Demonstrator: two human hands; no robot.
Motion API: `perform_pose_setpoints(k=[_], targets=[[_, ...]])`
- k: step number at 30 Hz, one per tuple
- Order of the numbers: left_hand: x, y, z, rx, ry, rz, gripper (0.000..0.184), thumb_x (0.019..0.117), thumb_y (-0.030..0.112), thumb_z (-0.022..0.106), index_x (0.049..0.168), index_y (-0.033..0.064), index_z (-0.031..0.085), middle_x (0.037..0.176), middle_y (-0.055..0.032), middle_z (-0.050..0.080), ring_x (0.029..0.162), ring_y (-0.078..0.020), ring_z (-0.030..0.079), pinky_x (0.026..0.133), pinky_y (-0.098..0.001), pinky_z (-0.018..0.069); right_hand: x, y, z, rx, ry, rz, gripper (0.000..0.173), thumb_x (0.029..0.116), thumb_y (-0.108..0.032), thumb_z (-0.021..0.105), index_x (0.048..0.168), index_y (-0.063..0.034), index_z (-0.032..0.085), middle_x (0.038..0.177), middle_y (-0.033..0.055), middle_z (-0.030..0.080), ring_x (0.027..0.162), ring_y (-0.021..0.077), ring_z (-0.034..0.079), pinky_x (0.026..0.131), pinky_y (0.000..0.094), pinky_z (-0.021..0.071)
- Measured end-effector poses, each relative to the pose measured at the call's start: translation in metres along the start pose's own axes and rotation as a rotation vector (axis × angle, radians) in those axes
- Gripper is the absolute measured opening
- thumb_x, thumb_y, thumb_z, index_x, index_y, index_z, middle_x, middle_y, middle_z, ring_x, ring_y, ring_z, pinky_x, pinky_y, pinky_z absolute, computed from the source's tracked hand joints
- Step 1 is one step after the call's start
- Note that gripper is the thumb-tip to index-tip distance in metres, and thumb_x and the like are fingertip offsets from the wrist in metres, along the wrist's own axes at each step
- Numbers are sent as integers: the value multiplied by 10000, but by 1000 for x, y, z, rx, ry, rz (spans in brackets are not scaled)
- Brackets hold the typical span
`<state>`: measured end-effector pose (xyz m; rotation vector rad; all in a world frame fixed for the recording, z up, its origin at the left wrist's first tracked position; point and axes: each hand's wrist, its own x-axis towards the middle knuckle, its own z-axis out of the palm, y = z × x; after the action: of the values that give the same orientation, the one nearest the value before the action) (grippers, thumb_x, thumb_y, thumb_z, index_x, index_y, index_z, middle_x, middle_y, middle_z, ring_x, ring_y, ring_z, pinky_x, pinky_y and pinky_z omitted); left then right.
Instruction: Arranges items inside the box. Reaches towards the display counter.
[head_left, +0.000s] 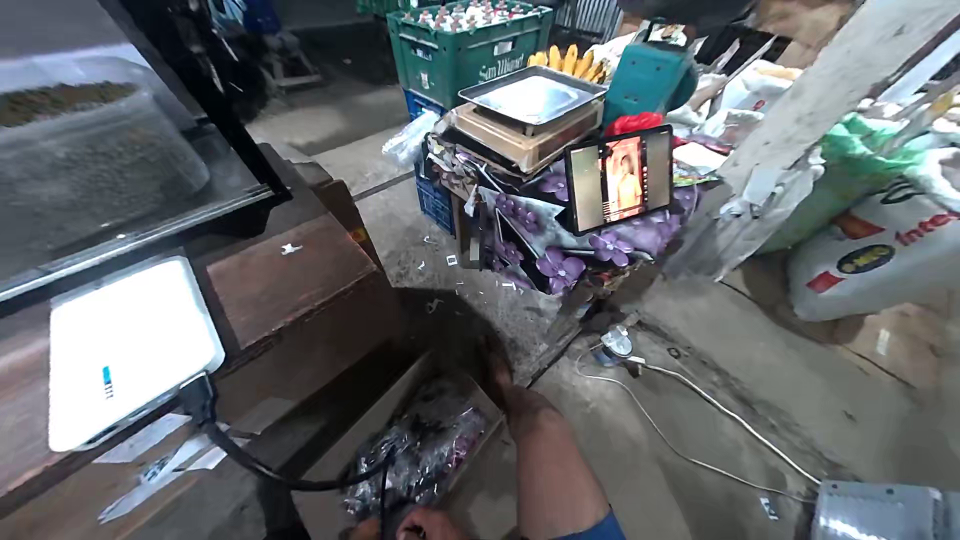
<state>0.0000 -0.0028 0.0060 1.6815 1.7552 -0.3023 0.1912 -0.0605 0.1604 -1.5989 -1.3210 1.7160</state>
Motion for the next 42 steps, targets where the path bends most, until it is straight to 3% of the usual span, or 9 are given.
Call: perform_pose_setpoints(k=[6,14,17,19,20,22,27,35,42], targets=[[4,0,8,88,-46,-55,487,1018,375,574,1375,48,610,1332,-243,634,1270,-440,577,1063,-641,434,9,18,-10,-45,-61,23,369,1060,-324,545,1292,-62,662,1239,159,693,1149,267,673,1037,492,522],[-69,59,-76,134,-58,-161,349,1014,167,575,1295,-29,639,1318,-292,618,1254,-460,583,1060,-614,457,-9,-1,-31,-100,-23,28,368,1076,-321,517,1311,-67,643,1223,152,683,1085,241,676,982,447,535],[-80,58,-94,-138,59,-131,361,982,150,613,1329,58,647,1269,-213,672,1204,-377,636,1045,-567,488,-11,-4,-37,-71,-14,50,370,1082,-328,501,1315,-72,633,1218,157,676,1067,251,679,960,458,547],[-87,54,-94,-530,124,-96,380,964,109,667,1339,84,615,1122,-124,733,945,-239,727,821,-426,603,-7,-3,-36,-89,-17,55,381,1089,-338,481,1318,-73,632,1243,158,673,1107,257,675,986,469,541],[-96,55,-91,-784,133,-61,373,966,54,661,1333,66,597,1084,-117,735,787,-197,713,639,-347,585,-5,-1,-33,-95,-17,60,399,1093,-351,467,1323,-69,630,1254,163,674,1130,267,672,1006,482,533],[-117,60,-83,-1203,105,14,338,984,-14,584,1319,32,595,1123,-146,700,679,-174,638,510,-283,492,-2,-1,-25,-83,-20,55,473,1101,-406,430,1340,-46,623,1267,189,667,1166,294,651,1043,510,496],[-150,77,-50,-1583,140,49,385,1011,-37,508,1379,41,586,1219,-126,668,716,-138,599,577,-270,499,0,10,-7,11,-119,-19,529,1059,-465,514,1319,-16,618,1263,193,660,1180,272,637,1065,482,488],[-152,64,-52,-1584,272,77,400,1018,20,550,1416,51,564,1311,-135,661,868,-161,680,635,-266,540,-3,19,-6,-120,-57,-16,440,1019,-405,625,1157,5,702,1164,200,692,1099,298,666,1017,504,512],[-144,51,-42,-1652,380,-24,340,1012,42,586,1351,22,570,1083,-128,707,712,-124,639,555,-237,504,4,28,-9,-185,-62,-60,358,1008,-312,651,1200,-12,690,1179,194,698,1117,305,672,1031,512,514]])
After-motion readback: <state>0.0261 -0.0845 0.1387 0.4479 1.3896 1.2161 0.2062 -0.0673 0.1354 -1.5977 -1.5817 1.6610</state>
